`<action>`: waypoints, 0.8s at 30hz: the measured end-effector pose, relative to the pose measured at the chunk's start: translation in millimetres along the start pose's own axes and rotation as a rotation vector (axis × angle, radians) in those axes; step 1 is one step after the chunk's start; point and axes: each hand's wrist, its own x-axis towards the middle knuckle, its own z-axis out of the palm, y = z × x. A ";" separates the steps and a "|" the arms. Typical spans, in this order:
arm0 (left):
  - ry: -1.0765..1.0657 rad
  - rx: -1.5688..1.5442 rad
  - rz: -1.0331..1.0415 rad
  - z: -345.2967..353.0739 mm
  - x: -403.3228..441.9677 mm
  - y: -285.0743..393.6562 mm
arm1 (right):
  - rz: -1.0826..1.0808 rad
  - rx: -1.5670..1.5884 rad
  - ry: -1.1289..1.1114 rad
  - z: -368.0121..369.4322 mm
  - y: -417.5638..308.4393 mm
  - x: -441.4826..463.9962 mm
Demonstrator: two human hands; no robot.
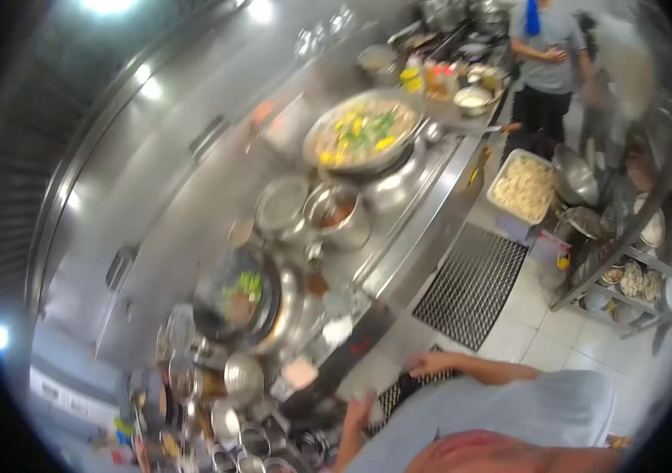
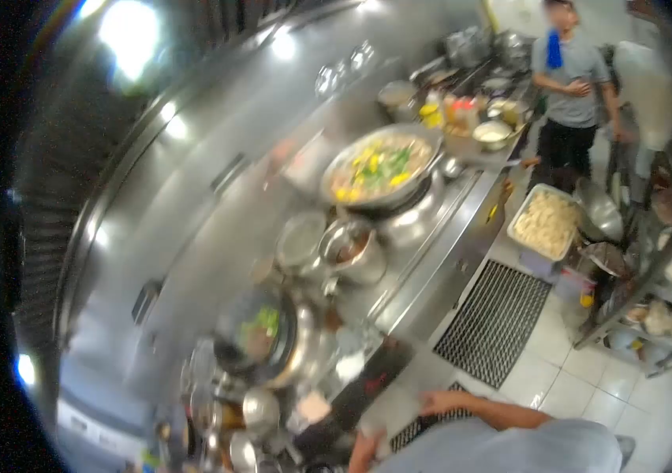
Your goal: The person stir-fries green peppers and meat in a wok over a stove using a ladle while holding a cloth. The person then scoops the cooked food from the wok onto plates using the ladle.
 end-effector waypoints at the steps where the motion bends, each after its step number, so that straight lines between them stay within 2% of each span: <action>1: -0.048 -0.140 -0.006 3.2 -6.8 30.9 | 0.027 0.024 -0.024 -12.3 -41.7 -5.0; 2: -0.197 -0.621 -0.237 6.4 -2.2 68.2 | -0.161 0.268 -0.029 -5.9 -35.9 13.2; 3: -0.228 -0.720 0.001 24.4 19.0 53.0 | -0.073 0.440 0.002 -34.0 -108.1 -14.9; 4: -0.177 -0.762 0.077 34.2 21.5 77.7 | -0.073 0.393 0.192 -43.3 -137.2 -31.4; 5: -0.148 -0.789 0.184 32.0 15.2 119.4 | -0.098 0.339 0.390 -54.7 -148.4 -29.5; 6: -0.120 -0.812 0.292 27.5 7.0 150.5 | -0.260 0.481 0.484 -56.5 -117.1 -18.4; 7: -0.028 -0.861 0.325 19.1 12.2 149.8 | -0.097 0.747 0.432 -78.7 -141.2 -39.9; 8: -0.149 -1.150 0.202 14.3 15.6 143.7 | -0.238 0.768 0.477 -95.0 -161.3 -54.2; 9: -0.323 -1.402 0.064 12.6 18.3 140.3 | -0.258 0.839 0.349 -106.0 -172.5 -64.1; 10: -0.415 -1.438 0.020 8.8 15.3 141.6 | -0.255 0.939 0.297 -111.5 -175.2 -80.7; 12: -0.706 -1.499 -0.034 19.9 15.9 135.5 | -0.123 0.781 0.039 -116.2 -181.5 -90.7; 13: -0.797 -1.542 -0.185 35.5 30.8 112.8 | -0.157 0.612 0.016 -113.0 -187.3 -85.9; 14: -0.995 -1.749 -0.216 53.7 38.8 98.5 | -0.177 0.062 0.075 -114.3 -196.0 -82.3; 15: -0.865 -1.575 -0.138 68.1 34.0 87.6 | -0.110 0.017 0.146 -108.9 -213.9 -82.2; 17: -0.766 -1.389 -0.075 72.3 24.5 95.0 | -0.020 -0.015 0.234 -105.1 -215.6 -84.6; 19: -1.608 -1.595 -0.046 40.9 9.3 138.9 | -0.150 0.066 0.513 -100.6 -190.1 -73.6; 21: -1.595 -1.633 -0.058 41.8 25.7 125.8 | -0.159 -0.076 0.708 -99.3 -185.9 -71.0; 23: -1.324 -1.520 -0.099 28.3 5.2 137.7 | -0.115 -0.341 0.845 -83.2 -196.6 -82.1; 24: -1.373 -1.485 -0.109 35.5 15.8 144.6 | -0.164 -0.494 0.946 -97.7 -206.3 -87.0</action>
